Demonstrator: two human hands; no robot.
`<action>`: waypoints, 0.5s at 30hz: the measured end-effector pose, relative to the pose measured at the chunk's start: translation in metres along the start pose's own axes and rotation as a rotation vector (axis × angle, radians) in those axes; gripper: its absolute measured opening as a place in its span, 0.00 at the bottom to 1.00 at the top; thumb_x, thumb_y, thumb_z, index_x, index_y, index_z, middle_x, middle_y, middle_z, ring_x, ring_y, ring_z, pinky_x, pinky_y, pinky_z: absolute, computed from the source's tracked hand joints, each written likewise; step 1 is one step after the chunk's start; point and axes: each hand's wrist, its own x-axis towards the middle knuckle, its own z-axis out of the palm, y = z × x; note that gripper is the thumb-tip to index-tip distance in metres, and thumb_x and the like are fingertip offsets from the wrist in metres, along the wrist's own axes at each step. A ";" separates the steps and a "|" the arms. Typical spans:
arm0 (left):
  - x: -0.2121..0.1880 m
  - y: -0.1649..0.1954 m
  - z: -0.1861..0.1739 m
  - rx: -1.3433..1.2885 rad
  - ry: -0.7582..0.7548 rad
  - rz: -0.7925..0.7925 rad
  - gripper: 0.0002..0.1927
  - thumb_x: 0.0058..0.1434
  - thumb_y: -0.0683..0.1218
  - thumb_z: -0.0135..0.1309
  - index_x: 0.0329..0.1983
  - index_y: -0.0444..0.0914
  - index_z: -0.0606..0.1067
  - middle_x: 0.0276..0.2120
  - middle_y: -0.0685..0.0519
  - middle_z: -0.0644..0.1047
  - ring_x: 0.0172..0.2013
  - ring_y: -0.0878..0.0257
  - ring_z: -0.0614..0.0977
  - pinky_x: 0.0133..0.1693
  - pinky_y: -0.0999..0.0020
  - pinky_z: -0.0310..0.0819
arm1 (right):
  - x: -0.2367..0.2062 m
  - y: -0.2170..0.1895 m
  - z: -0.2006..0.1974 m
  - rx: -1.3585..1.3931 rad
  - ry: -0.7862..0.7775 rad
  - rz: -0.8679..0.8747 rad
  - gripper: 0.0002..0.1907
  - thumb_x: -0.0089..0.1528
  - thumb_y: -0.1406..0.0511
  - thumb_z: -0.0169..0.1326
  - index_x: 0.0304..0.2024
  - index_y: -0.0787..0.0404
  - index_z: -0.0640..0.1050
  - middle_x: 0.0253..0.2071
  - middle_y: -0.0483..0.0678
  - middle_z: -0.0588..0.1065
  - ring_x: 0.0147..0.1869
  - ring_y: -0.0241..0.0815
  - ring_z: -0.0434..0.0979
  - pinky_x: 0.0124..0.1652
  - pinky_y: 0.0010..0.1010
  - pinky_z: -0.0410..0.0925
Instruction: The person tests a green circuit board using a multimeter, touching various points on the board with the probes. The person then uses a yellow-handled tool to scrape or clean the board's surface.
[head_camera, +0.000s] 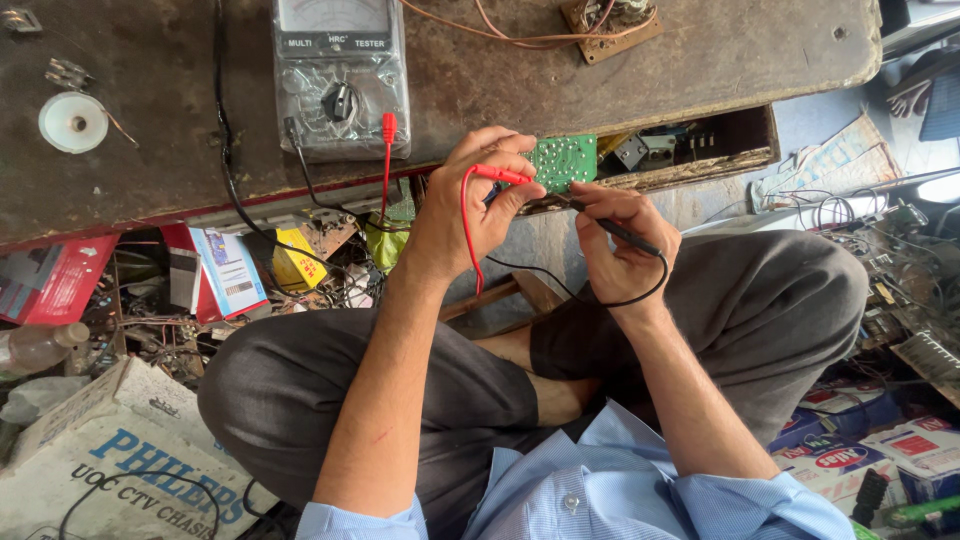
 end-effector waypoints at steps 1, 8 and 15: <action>0.000 0.000 0.000 0.002 -0.002 -0.001 0.11 0.63 0.46 0.66 0.41 0.35 0.78 0.53 0.46 0.80 0.56 0.52 0.81 0.52 0.61 0.82 | 0.000 0.000 0.000 -0.007 0.004 0.002 0.08 0.63 0.81 0.57 0.40 0.69 0.73 0.48 0.60 0.80 0.57 0.48 0.82 0.55 0.34 0.75; 0.001 0.000 0.000 0.005 0.005 0.016 0.12 0.63 0.47 0.65 0.41 0.35 0.78 0.53 0.46 0.80 0.57 0.52 0.81 0.53 0.60 0.82 | 0.003 -0.001 0.002 -0.037 0.004 -0.011 0.08 0.63 0.81 0.58 0.39 0.69 0.74 0.48 0.60 0.80 0.56 0.47 0.82 0.54 0.33 0.75; 0.000 -0.001 0.001 0.003 0.004 0.000 0.11 0.64 0.47 0.65 0.41 0.35 0.78 0.53 0.47 0.80 0.57 0.53 0.81 0.52 0.61 0.82 | 0.003 -0.005 0.002 -0.020 0.002 0.010 0.08 0.63 0.80 0.58 0.40 0.69 0.74 0.50 0.60 0.80 0.55 0.45 0.82 0.54 0.32 0.76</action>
